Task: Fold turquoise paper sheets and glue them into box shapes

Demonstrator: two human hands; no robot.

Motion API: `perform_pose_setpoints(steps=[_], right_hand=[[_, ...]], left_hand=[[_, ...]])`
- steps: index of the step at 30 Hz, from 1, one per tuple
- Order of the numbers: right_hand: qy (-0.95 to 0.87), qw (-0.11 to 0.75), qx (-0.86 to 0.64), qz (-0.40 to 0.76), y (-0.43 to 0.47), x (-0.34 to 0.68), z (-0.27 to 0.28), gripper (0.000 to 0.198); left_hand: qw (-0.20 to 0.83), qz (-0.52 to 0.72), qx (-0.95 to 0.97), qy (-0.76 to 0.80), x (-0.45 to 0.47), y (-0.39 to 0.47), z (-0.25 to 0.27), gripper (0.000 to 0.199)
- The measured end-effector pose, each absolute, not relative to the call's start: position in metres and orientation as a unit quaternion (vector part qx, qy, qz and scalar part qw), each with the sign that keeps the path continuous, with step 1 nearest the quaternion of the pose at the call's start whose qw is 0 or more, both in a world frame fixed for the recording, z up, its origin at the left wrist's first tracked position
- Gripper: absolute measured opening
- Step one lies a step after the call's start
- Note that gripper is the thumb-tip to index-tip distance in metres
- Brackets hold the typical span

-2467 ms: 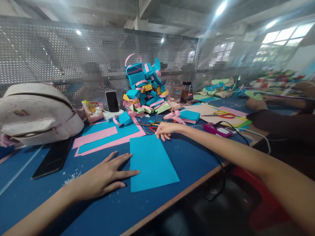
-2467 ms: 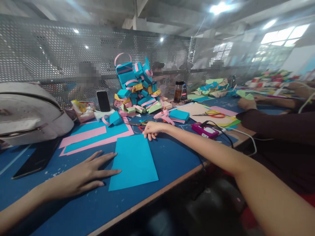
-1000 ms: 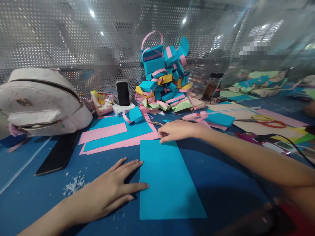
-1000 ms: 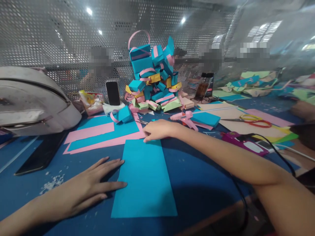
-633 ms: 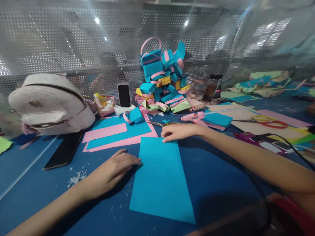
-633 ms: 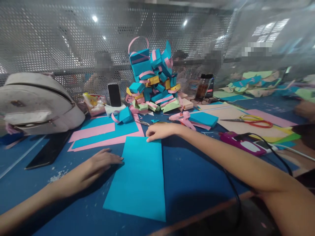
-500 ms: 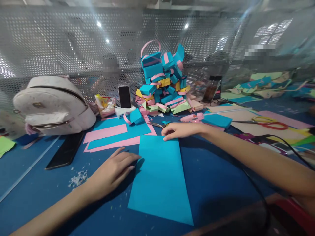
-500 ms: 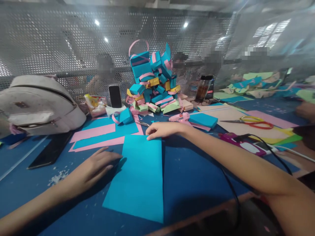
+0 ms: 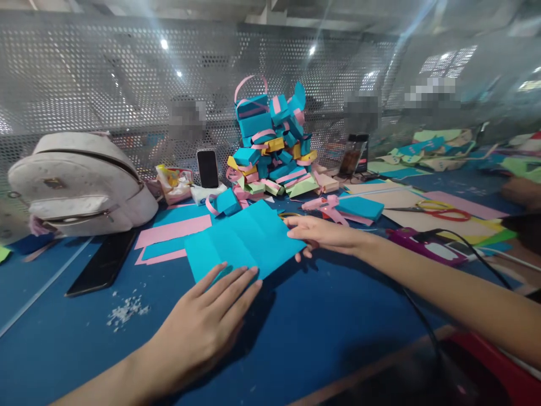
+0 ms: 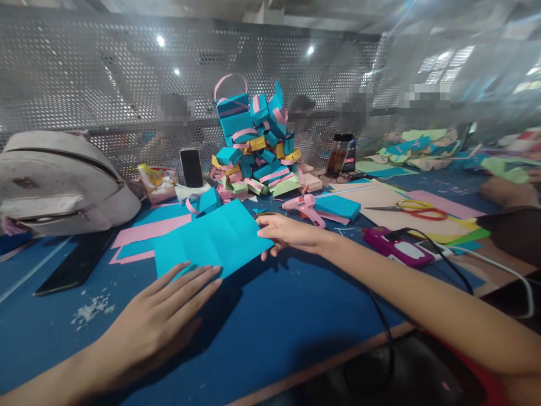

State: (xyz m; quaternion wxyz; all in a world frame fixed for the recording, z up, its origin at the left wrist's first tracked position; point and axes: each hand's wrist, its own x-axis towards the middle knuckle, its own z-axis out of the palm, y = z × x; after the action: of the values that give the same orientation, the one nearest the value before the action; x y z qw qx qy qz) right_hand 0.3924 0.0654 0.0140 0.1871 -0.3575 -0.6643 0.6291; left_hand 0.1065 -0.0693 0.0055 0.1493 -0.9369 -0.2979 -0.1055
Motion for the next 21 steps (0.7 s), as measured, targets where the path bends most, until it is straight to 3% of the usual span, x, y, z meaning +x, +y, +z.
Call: perform_pose_setpoints(steps=[3, 6, 8, 11, 12, 14, 16, 21], right_hand=[[-0.667, 0.151, -0.345, 0.643, 0.060, 0.399, 0.006, 0.066], [-0.698, 0.108, -0.368, 0.604, 0.059, 0.408, 0.000, 0.065], [-0.760, 0.118, -0.414, 0.487, 0.057, 0.411, 0.001, 0.060], [-0.844, 0.177, -0.460, 0.211, 0.050, 0.405, 0.008, 0.053], [-0.863, 0.180, -0.447, 0.149, 0.046, 0.400, 0.011, 0.047], [-0.909, 0.161, -0.360, 0.135, 0.035, 0.386, 0.014, 0.033], [-0.952, 0.111, -0.245, 0.145, 0.025, 0.369, 0.013, 0.032], [-0.995, 0.051, -0.089, 0.018, 0.015, 0.335, 0.000, 0.027]], left_hand=[[0.138, -0.114, -0.944, -0.278, 0.092, -0.062, -0.009, 0.045], [0.110, -0.103, -0.953, -0.261, 0.080, -0.059, -0.016, 0.038], [0.092, -0.086, -0.957, -0.261, 0.078, -0.059, -0.015, 0.036], [0.057, -0.087, -0.956, -0.275, 0.079, -0.059, -0.011, 0.033], [0.046, -0.092, -0.954, -0.281, 0.080, -0.058, -0.010, 0.031], [0.031, -0.096, -0.951, -0.290, 0.082, -0.056, -0.008, 0.029], [0.026, -0.090, -0.953, -0.290, 0.083, -0.055, -0.008, 0.029], [0.061, -0.078, -0.960, -0.262, 0.083, -0.052, -0.011, 0.030]])
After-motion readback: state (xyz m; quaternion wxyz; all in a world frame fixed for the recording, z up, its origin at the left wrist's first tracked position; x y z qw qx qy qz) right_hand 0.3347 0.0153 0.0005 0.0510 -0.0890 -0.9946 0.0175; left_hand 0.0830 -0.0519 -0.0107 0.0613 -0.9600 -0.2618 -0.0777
